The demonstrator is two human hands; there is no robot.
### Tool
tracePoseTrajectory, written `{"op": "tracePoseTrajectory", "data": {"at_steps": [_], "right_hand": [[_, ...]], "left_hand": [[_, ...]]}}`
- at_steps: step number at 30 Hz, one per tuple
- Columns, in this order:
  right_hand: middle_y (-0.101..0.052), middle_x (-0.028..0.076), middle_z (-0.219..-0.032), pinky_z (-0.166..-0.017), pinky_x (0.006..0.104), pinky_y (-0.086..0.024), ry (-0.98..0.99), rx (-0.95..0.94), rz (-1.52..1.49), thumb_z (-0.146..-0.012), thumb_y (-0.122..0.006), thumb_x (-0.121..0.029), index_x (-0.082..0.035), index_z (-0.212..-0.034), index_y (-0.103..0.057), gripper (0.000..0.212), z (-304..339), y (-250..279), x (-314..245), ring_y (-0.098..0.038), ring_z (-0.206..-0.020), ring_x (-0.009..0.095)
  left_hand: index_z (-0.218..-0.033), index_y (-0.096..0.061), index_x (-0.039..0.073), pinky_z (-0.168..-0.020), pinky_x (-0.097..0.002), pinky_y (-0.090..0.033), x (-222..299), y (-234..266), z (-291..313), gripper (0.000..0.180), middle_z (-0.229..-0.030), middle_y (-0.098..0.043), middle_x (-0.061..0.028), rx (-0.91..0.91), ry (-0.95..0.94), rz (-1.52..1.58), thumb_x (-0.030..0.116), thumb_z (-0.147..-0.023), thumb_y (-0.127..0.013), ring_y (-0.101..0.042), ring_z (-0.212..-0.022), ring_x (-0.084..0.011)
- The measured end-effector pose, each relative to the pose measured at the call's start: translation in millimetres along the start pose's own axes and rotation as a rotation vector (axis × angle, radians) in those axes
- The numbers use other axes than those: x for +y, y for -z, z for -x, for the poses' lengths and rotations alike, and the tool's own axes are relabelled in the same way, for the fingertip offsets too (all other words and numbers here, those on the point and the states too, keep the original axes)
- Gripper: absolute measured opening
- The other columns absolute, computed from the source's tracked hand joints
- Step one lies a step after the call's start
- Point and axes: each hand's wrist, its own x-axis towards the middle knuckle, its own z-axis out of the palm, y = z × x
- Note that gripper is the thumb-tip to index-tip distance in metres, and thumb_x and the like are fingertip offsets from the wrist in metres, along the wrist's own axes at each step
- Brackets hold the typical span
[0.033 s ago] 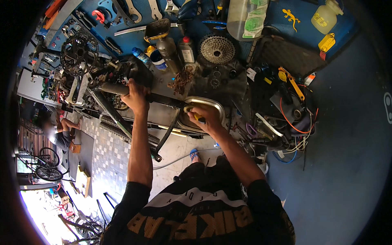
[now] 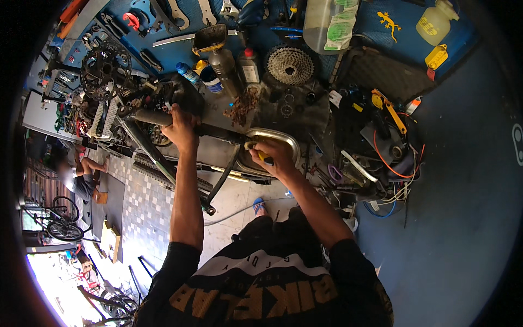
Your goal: The person scrubs a bicycle frame with a yellow brush over a sink, then rinses it with a hose. They inspect the frame and continue scrubbing different sections, focusing on joints and tubes.
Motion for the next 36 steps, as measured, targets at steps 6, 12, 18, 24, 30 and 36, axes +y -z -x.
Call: {"op": "tracePoseTrajectory", "data": {"at_steps": [6, 12, 18, 24, 30, 36], "right_hand": [[-0.066, 0.011, -0.081, -0.065, 0.0372, -0.051, 0.107, -0.012, -0.022, -0.09, -0.078, -0.014, -0.004, -0.092, -0.069, 0.014, -6, 3, 4, -0.064, -0.071, 0.027], [-0.065, 0.011, -0.079, -0.065, 0.0367, -0.05, -0.012, 0.006, 0.008, -0.091, -0.077, -0.018, -0.003, -0.09, -0.068, 0.017, -7, 1, -1, -0.065, -0.07, 0.027], [-0.065, 0.008, -0.08, -0.067, 0.0315, -0.048, -0.137, 0.024, 0.011, -0.092, -0.078, -0.013, -0.002, -0.09, -0.068, 0.015, -7, -2, -1, -0.06, -0.07, 0.018], [-0.059, 0.007, -0.068, -0.059, 0.0321, -0.046, -0.181, 0.173, 0.057, -0.093, -0.074, -0.019, -0.006, -0.083, -0.064, 0.019, -11, -10, -1, -0.056, -0.06, 0.017], [-0.057, 0.009, -0.064, -0.062, 0.0342, -0.048, -0.804, 0.113, -0.232, -0.09, -0.074, -0.028, -0.009, -0.083, -0.065, 0.023, -18, -28, 0, -0.058, -0.062, 0.017], [-0.066, 0.014, -0.071, -0.063, 0.0419, -0.051, -0.542, 0.082, -0.057, -0.092, -0.066, -0.04, -0.013, -0.085, -0.067, 0.029, -24, -28, 9, -0.068, -0.068, 0.033]], "left_hand": [[-0.07, -0.049, 0.006, -0.042, -0.0322, -0.044, 0, -6, -5, 0.039, -0.055, -0.048, -0.002, -0.002, -0.027, -0.02, 0.018, -0.104, -0.061, -0.045, -0.042, -0.0119], [-0.067, -0.048, 0.007, -0.042, -0.0326, -0.044, 4, -11, -3, 0.042, -0.053, -0.047, -0.0024, 0.018, -0.031, -0.025, 0.019, -0.105, -0.06, -0.043, -0.041, -0.0121], [-0.068, -0.049, 0.005, -0.042, -0.0335, -0.044, 6, -12, -1, 0.04, -0.053, -0.048, -0.0032, 0.029, -0.049, -0.083, 0.017, -0.105, -0.059, -0.045, -0.041, -0.0129], [-0.069, -0.05, 0.005, -0.042, -0.0338, -0.045, 6, -11, 0, 0.039, -0.052, -0.049, -0.0048, -0.014, -0.037, -0.021, 0.017, -0.105, -0.058, -0.048, -0.04, -0.0146], [-0.069, -0.049, 0.006, -0.042, -0.0327, -0.044, 3, -11, 1, 0.038, -0.051, -0.047, -0.0033, 0.006, -0.01, 0.006, 0.016, -0.104, -0.059, -0.045, -0.04, -0.0132], [-0.069, -0.049, 0.007, -0.042, -0.0324, -0.044, 5, -9, 3, 0.038, -0.052, -0.046, -0.0025, -0.031, 0.023, 0.052, 0.016, -0.104, -0.059, -0.042, -0.041, -0.0116]]}}
